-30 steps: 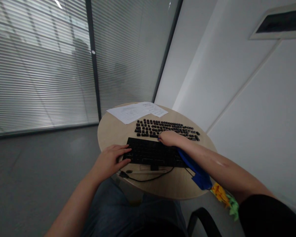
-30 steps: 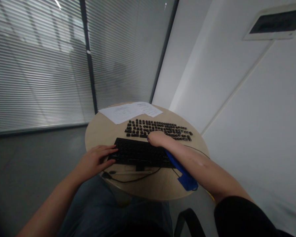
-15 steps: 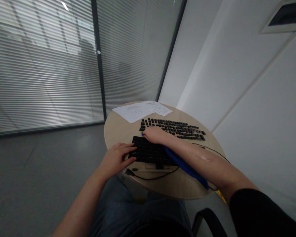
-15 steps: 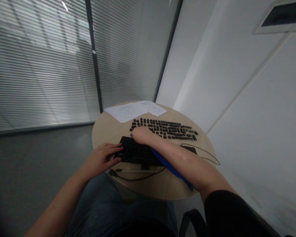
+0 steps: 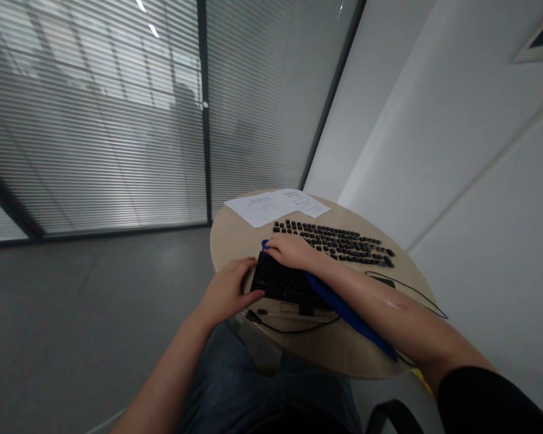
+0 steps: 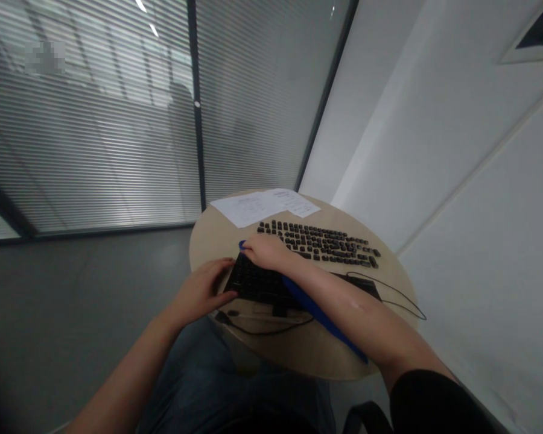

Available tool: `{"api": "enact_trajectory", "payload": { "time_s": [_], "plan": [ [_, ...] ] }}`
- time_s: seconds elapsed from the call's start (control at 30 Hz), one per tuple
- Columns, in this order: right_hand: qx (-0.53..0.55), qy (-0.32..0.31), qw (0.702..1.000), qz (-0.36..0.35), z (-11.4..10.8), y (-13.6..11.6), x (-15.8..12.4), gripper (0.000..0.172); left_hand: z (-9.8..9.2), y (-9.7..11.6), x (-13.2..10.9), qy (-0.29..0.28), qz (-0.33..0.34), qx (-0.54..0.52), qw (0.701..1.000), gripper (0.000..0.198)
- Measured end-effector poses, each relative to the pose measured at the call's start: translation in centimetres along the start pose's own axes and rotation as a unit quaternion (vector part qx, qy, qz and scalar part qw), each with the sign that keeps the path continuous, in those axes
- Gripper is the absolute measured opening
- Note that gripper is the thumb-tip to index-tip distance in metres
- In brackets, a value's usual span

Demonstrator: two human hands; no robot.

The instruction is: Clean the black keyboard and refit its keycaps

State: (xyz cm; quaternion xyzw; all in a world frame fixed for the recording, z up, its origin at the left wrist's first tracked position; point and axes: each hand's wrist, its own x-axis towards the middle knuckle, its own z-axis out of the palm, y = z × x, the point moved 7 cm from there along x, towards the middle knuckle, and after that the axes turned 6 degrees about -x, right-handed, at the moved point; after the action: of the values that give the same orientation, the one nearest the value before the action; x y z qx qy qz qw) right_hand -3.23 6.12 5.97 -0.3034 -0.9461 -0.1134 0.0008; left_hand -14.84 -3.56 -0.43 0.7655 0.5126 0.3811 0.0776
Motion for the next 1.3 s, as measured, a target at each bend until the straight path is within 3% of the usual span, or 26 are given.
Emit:
{"api": "enact_trajectory", "payload": {
  "time_s": [0.07, 0.17, 0.37, 0.53, 0.8, 1.07, 1.3],
  "plan": [
    [0.023, 0.008, 0.999, -0.031, -0.2, -0.6, 0.0, 0.035, 0.0, 0.0, 0.0, 0.002, -0.004, 0.000, 1.000, 0.061],
    [0.061, -0.032, 0.996, -0.049, 0.4, -1.2, 0.3, 0.034, 0.1, 0.0, 0.0, -0.005, -0.003, -0.001, 1.000, 0.050],
    [0.179, -0.134, 0.975, -0.006, 2.3, -0.7, 0.5, 0.035, 0.1, 0.4, 0.1, -0.021, 0.020, 0.000, 1.000, 0.041],
    [0.251, -0.168, 0.953, 0.029, 2.6, -0.3, 0.1, 0.032, 0.0, 0.4, 0.2, -0.025, 0.013, 0.002, 1.000, 0.038],
    [0.236, -0.196, 0.949, 0.073, 2.3, 1.8, -2.5, 0.030, -0.1, 0.6, 0.3, -0.030, 0.009, 0.002, 1.000, 0.036],
    [0.209, -0.217, 0.944, 0.134, 3.2, 5.9, -7.0, 0.030, 0.0, 0.3, 0.3, -0.023, 0.004, 0.003, 1.000, 0.038],
    [0.101, -0.249, 0.952, 0.146, 2.3, 8.0, -10.5, 0.028, 0.1, 0.1, 0.5, -0.022, 0.008, 0.003, 1.000, 0.037]
  ]
}}
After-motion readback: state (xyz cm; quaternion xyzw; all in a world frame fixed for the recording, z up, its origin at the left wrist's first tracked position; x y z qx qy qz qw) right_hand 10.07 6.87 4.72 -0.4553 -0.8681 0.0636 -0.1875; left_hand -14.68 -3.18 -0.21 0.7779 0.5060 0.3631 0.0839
